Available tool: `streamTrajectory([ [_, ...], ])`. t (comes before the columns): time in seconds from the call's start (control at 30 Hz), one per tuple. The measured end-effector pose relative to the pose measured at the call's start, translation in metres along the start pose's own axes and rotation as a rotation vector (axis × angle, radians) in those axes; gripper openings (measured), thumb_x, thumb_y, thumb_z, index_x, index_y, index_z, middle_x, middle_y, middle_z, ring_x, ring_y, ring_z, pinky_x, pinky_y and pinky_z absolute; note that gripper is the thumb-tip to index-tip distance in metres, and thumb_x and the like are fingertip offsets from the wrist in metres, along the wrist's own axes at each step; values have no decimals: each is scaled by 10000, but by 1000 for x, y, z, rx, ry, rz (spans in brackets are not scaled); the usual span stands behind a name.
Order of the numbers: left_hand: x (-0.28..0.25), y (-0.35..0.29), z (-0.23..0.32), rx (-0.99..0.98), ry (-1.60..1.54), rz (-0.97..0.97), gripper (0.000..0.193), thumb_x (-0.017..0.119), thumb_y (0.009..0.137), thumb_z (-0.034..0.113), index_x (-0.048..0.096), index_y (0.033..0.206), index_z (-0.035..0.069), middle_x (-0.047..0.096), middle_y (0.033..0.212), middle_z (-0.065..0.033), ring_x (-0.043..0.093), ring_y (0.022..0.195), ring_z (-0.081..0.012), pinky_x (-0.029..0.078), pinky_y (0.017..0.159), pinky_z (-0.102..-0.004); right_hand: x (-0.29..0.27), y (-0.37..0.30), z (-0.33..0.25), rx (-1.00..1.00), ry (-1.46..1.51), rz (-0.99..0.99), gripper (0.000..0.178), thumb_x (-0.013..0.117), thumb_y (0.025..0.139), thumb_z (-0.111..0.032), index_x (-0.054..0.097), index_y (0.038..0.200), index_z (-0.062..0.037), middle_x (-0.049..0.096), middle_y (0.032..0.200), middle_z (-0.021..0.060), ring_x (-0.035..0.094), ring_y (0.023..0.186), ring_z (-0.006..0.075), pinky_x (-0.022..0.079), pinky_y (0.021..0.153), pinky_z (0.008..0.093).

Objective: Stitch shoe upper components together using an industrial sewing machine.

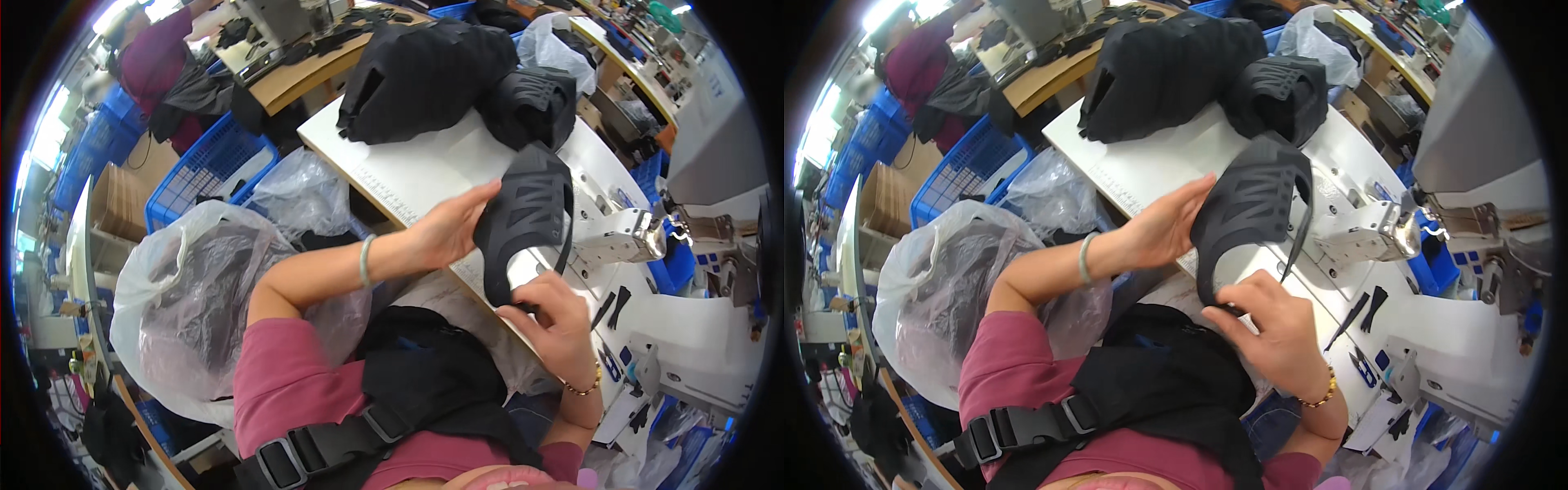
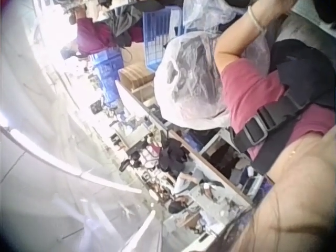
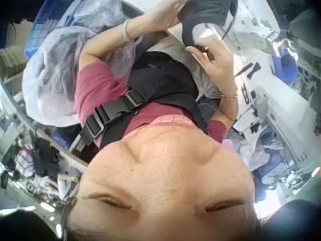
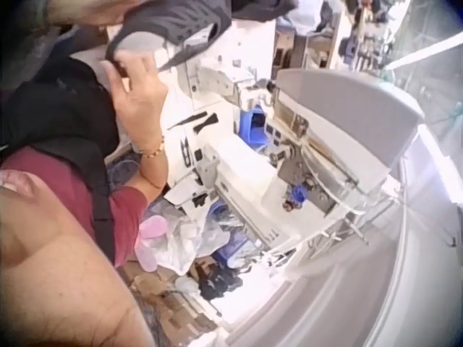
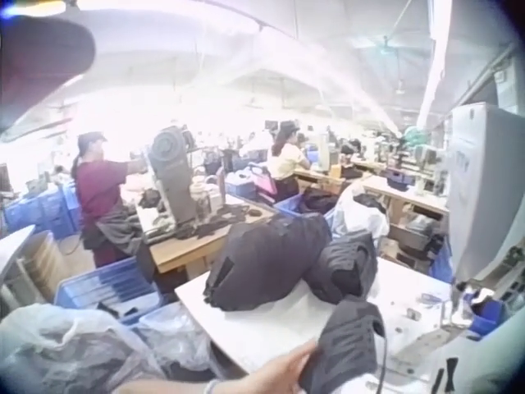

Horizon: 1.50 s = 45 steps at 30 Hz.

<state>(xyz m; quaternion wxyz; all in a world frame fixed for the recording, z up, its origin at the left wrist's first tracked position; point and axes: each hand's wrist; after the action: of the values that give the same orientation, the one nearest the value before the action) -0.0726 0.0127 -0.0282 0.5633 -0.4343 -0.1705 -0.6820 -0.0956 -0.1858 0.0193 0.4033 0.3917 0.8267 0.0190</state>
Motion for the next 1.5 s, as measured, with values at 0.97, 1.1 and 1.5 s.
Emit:
streamTrajectory([
  [0.97, -236, 32, 225, 591, 645, 213, 227, 505, 937, 288, 491, 1098, 129, 539, 961, 43, 484, 944, -53, 367, 861, -212, 315, 233, 26, -208, -1182, 60, 306, 504, 801, -160, 646, 975, 47, 605, 974, 223, 585, 841, 310, 497, 652, 364],
  [1.1, -235, 49, 214, 717, 840, 286, 252, 516, 926, 320, 519, 1074, 117, 509, 924, 47, 453, 914, -54, 338, 844, -200, 309, 224, 33, -269, -1155, -30, 304, 472, 840, -168, 637, 997, 33, 590, 972, 191, 543, 930, 327, 455, 802, 392],
  [1.5, -44, 41, 129, 1633, 1637, 395, 144, 642, 752, 17, 593, 879, 64, 610, 832, -57, 593, 801, -181, 463, 736, -288, 205, 133, 83, -752, -578, -88, 219, 519, 760, -122, 621, 887, 24, 575, 970, 143, 529, 972, 272, 400, 908, 326],
])
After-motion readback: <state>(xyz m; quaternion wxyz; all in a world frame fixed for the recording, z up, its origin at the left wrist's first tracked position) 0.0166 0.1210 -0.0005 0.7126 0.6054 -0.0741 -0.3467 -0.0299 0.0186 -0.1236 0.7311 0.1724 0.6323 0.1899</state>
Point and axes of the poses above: each hand's wrist, its own y-axis towards the middle knuckle, its own x-axis out of the palm, z = x × y
